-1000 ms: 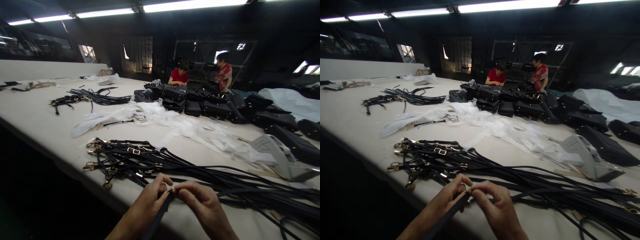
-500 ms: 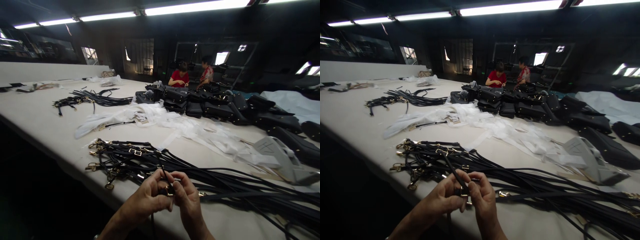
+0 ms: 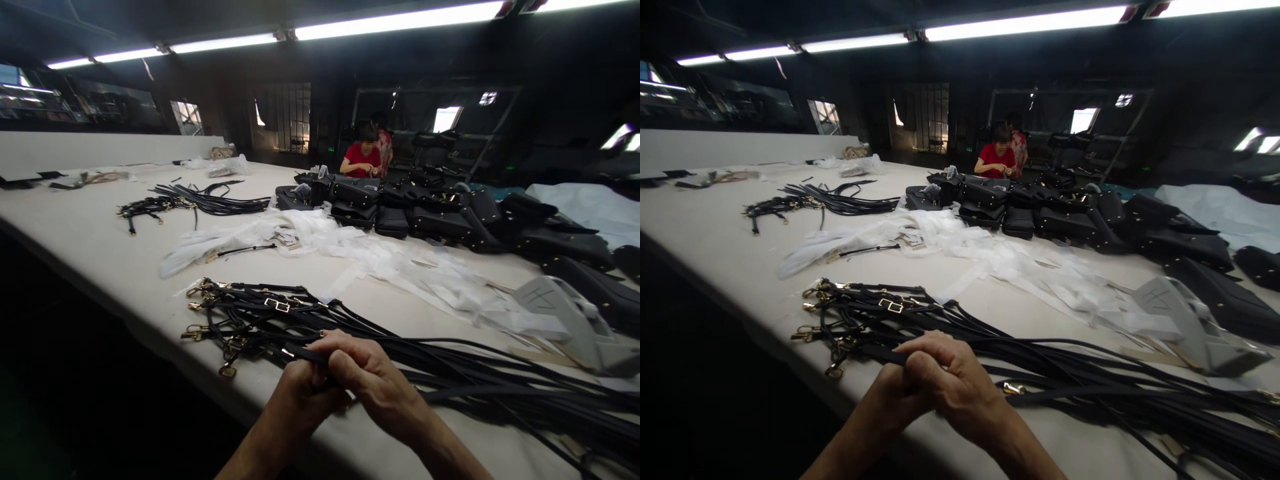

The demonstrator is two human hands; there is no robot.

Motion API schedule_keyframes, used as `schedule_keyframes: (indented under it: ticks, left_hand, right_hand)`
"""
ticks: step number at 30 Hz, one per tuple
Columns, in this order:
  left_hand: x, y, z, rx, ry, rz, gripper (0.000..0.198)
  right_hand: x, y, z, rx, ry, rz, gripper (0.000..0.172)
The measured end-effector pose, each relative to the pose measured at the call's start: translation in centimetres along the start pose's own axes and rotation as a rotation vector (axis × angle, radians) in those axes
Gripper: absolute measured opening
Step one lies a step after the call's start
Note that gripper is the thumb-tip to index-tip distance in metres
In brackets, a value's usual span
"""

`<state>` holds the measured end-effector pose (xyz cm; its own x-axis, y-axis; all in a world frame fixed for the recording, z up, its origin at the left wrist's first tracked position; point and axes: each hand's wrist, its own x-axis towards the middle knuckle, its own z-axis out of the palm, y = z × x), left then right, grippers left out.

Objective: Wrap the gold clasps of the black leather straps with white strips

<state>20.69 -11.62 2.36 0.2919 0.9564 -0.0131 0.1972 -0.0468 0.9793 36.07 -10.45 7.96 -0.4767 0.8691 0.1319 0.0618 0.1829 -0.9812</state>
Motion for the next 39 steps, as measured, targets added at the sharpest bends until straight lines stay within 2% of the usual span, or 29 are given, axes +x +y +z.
schedule_keyframes:
  ticks: [3,4,6,8,10,14,19,27,31,35,39]
  left_hand:
    - [-0.3,-0.1,-0.3,-0.016,0.052,0.044,0.002]
    - [-0.5,-0.1,-0.4,-0.025,0.072,0.052,0.01]
    - [-1.0,-0.2,-0.7,-0.042,0.101,0.058,0.021]
    - [-1.4,-0.5,-0.8,-0.064,0.109,0.061,0.02]
    - [-1.7,-0.8,-0.9,-0.096,0.118,0.05,0.019]
    - [-1.6,-1.4,-0.8,-0.192,0.105,-0.004,0.026]
    - [-1.3,-1.2,-0.6,-0.208,0.093,0.002,0.023]
    - [-1.5,-1.0,0.2,-0.144,0.055,0.026,0.016]
    - [-1.6,-1.2,-0.2,-0.147,0.027,0.013,0.018]
    - [-1.8,-1.4,-0.8,-0.241,0.027,-0.052,0.024]
    - [-1.8,-1.5,-0.8,-0.135,0.038,0.002,0.019]
  right_hand:
    - [0.0,-0.2,-0.4,0.157,0.069,0.099,0.042]
    - [-0.2,-0.1,-0.8,0.18,0.098,0.108,0.04]
    - [-0.8,0.2,-2.0,0.167,0.138,0.096,0.039]
    - [-1.6,0.6,-3.3,0.115,0.141,0.094,0.042]
    - [-2.6,1.0,-4.5,0.067,0.097,0.152,0.042]
    - [-3.9,1.3,-5.6,0.001,-0.085,0.278,0.037]
    - [-4.0,1.7,-5.1,-0.016,-0.118,0.282,0.037]
    - [-2.5,1.9,-3.5,0.025,-0.179,0.243,0.032]
    - [-1.7,1.7,-2.9,0.002,-0.209,0.212,0.029]
    - [-1.4,2.4,-2.7,0.0,-0.169,0.228,0.026]
    - [-1.4,3.6,-2.1,-0.017,-0.134,0.212,0.028]
